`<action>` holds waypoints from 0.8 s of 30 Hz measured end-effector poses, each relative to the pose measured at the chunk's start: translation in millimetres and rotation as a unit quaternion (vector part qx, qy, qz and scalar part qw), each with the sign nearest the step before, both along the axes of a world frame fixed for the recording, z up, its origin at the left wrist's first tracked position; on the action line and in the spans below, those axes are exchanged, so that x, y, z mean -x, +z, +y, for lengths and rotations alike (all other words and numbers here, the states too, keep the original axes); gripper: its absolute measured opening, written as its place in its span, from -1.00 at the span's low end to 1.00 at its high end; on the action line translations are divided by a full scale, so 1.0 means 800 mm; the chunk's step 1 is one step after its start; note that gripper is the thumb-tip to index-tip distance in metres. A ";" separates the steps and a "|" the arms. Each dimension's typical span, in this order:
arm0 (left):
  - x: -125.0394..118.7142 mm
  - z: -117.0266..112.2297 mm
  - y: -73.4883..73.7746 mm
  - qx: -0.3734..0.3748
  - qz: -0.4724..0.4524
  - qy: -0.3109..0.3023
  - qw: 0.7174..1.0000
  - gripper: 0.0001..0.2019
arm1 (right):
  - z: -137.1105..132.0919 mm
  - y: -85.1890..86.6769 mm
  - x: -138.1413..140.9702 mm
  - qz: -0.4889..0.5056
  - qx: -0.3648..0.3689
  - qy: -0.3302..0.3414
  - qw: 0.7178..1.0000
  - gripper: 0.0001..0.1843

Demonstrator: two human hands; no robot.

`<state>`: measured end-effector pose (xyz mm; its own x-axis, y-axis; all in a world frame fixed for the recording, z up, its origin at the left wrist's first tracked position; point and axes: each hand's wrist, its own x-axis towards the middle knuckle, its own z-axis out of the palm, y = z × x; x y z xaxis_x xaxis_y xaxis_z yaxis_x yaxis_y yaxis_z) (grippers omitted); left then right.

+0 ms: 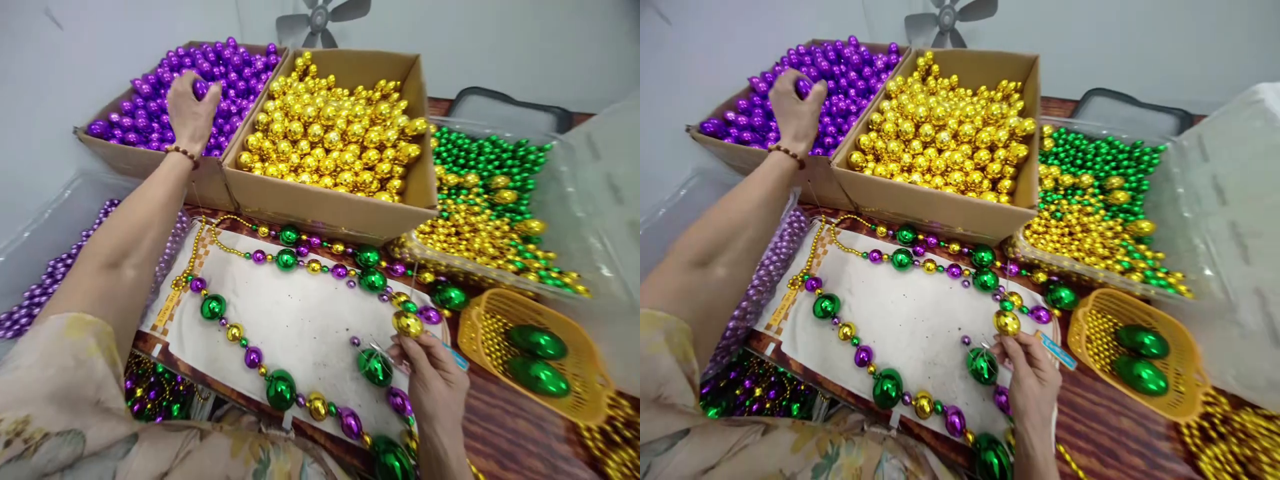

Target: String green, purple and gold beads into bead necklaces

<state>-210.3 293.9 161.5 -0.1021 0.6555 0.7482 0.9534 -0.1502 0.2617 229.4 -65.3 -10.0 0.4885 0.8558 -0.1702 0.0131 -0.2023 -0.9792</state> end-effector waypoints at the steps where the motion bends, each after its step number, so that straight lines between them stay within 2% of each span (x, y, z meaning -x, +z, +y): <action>1: -0.023 -0.030 0.004 0.004 -0.022 -0.026 0.999 -0.49 | -0.002 0.000 0.001 0.000 -0.003 0.005 1.000 -0.68; 2: -0.051 -0.065 0.002 -0.009 -0.024 -0.076 0.997 -0.60 | -0.004 -0.001 0.002 0.002 -0.008 0.010 1.000 -0.69; 3: -0.082 -0.105 -0.008 0.007 -0.016 -0.142 0.990 -0.65 | -0.005 -0.001 0.003 0.007 -0.014 0.014 1.000 -0.69; 4: -0.115 -0.147 -0.026 0.055 0.000 -0.215 0.975 -0.64 | -0.006 -0.001 0.004 0.014 -0.022 0.017 1.000 -0.69; 6: -0.180 -0.227 -0.080 0.191 0.044 -0.349 0.917 -0.66 | -0.007 0.001 0.007 0.022 -0.035 0.025 0.999 -0.71; 7: -0.209 -0.260 -0.112 0.248 0.059 -0.389 0.885 -0.67 | -0.007 0.003 0.009 0.024 -0.039 0.029 0.999 -0.72; 8: -0.233 -0.285 -0.143 0.295 0.058 -0.402 0.865 -0.69 | -0.008 0.006 0.010 0.025 -0.041 0.034 0.998 -0.72; 10: -0.268 -0.314 -0.197 0.353 0.023 -0.411 0.840 -0.73 | -0.011 0.012 0.011 0.027 -0.046 0.045 0.998 -0.74; 11: -0.278 -0.319 -0.217 0.364 0.019 -0.405 0.839 -0.75 | -0.014 0.014 0.012 0.031 -0.049 0.051 0.997 -0.74; 13: -0.287 -0.318 -0.239 0.365 0.041 -0.391 0.844 -0.74 | -0.021 0.017 0.012 0.039 -0.051 0.059 0.996 -0.75; 15: -0.284 -0.314 -0.242 0.350 0.088 -0.380 0.852 -0.70 | -0.029 0.017 0.012 0.052 -0.049 0.063 0.995 -0.76; 17: -0.279 -0.314 -0.234 0.336 0.109 -0.369 0.860 -0.67 | -0.035 0.016 0.013 0.069 -0.048 0.065 0.994 -0.76; 19: -0.275 -0.319 -0.221 0.336 0.084 -0.342 0.873 -0.64 | -0.038 0.016 0.013 0.084 -0.051 0.066 0.993 -0.77; 22: -0.274 -0.334 -0.199 0.332 -0.060 -0.321 0.885 -0.58 | -0.040 0.018 0.014 0.097 -0.057 0.068 0.991 -0.77; 24: -0.279 -0.345 -0.185 0.315 -0.214 -0.335 0.862 -0.60 | -0.041 0.019 0.014 0.096 -0.058 0.073 0.991 -0.78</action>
